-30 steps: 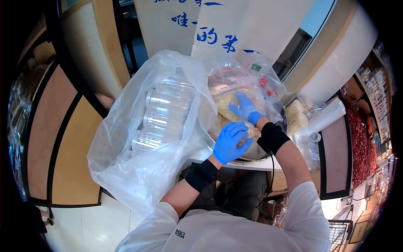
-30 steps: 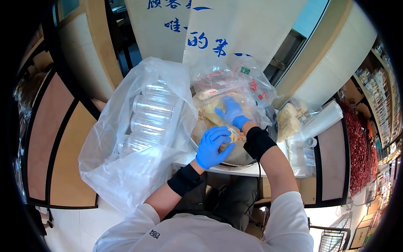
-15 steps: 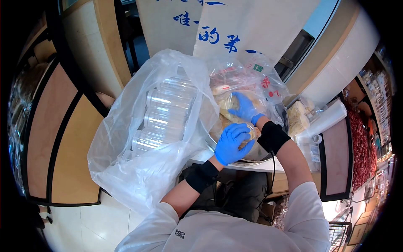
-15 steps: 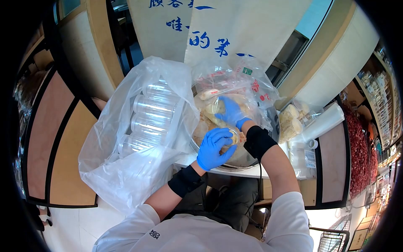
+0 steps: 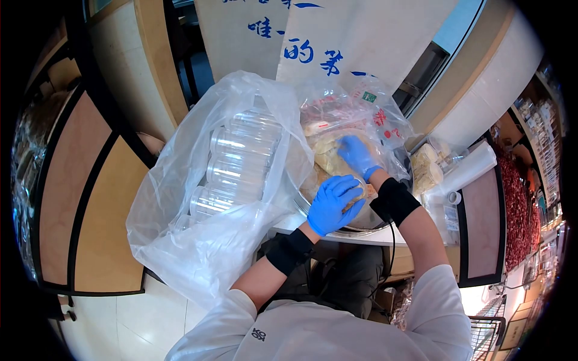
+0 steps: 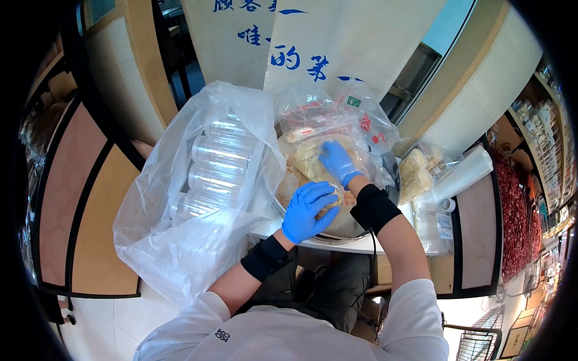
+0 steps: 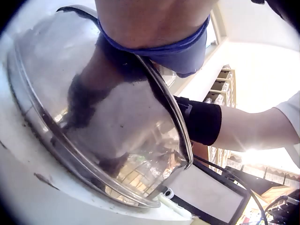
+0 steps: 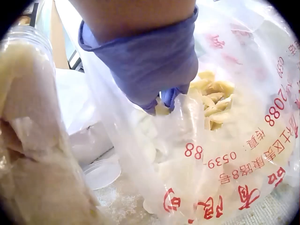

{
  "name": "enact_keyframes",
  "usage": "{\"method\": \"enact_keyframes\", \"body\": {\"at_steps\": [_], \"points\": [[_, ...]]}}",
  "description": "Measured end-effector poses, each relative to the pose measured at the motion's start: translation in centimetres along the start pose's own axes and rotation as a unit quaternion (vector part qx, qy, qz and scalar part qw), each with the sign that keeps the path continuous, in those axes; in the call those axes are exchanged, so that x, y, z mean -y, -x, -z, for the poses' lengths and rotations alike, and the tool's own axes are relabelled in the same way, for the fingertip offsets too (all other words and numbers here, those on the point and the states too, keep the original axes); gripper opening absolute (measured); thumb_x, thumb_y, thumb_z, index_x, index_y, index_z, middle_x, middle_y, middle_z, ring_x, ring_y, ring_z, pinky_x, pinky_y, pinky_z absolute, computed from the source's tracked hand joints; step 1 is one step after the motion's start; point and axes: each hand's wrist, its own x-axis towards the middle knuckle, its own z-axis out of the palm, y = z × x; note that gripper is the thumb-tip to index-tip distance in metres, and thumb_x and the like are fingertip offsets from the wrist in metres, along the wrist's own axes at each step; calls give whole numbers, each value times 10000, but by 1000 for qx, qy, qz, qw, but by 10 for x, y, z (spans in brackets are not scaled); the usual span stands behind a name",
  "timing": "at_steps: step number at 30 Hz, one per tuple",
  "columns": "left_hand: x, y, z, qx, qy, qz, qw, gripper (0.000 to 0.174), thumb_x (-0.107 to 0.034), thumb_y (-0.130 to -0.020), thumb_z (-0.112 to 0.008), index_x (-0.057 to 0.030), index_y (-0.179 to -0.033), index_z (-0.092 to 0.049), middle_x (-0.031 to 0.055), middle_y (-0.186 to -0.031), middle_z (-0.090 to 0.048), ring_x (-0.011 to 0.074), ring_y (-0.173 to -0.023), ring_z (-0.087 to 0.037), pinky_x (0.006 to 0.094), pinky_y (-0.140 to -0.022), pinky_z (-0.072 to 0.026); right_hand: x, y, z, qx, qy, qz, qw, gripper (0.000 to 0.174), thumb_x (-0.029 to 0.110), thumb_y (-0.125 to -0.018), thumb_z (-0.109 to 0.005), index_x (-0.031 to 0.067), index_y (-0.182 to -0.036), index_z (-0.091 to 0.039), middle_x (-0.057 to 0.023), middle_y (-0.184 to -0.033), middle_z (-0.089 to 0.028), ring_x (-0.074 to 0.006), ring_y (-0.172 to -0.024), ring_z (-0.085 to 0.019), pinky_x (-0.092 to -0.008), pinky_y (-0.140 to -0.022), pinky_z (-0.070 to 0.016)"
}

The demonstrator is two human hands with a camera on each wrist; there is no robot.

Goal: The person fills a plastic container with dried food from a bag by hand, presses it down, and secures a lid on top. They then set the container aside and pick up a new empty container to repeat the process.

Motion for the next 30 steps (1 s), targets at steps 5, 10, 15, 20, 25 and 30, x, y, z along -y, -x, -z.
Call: {"method": "enact_keyframes", "body": {"at_steps": [5,10,15,20,25,30], "points": [[1,-1,0,15,26,2,1000,283,-161,-754,-734,-105,-1016,-642,83,-1105,-615,276,-1068,-573,393,-929,-431,-7,22,15,-16,10,6,1000,216,193,-814,-689,45,-968,-657,-132,-896,-672,-256,-827,-639,-347,-774,-503],[-2,-5,2,-14,30,-1,999,239,-142,-746,-736,-95,-966,-655,90,-1076,-623,295,-1010,-596,392,-880,-465,-38,34,18,-65,-158,-51,984,175,203,-798,-690,62,-900,-683,-124,-882,-683,-264,-788,-645,-340,-754,-510],[4,-5,0,1,33,-9,999,245,-142,-748,-737,-81,-970,-652,106,-1085,-623,315,-990,-603,395,-851,-484,-54,71,37,-48,-35,35,998,149,156,-797,-700,60,-910,-689,-126,-859,-672,-237,-770,-640,-326,-738,-510],[3,1,-4,-11,32,37,999,398,-169,-760,-741,-53,-1114,-600,156,-1138,-605,349,-1025,-590,409,-882,-476,27,123,80,-28,-6,-16,999,141,138,-799,-702,29,-886,-684,-124,-823,-650,-245,-741,-631,-328,-712,-503],[2,3,-5,0,7,49,999,588,-198,-774,-745,-37,-1281,-496,187,-1244,-556,364,-1114,-549,418,-939,-444,61,156,131,-39,-3,-1,999,130,69,-798,-694,5,-908,-668,-122,-849,-643,-238,-761,-632,-320,-707,-504],[1,5,-5,3,8,63,998,628,-201,-770,-751,-17,-1304,-478,195,-1255,-551,370,-1132,-545,413,-957,-440,110,171,164,-62,-16,19,998,126,43,-811,-686,9,-930,-663,-99,-897,-627,-209,-782,-626,-303,-695,-508]]}}
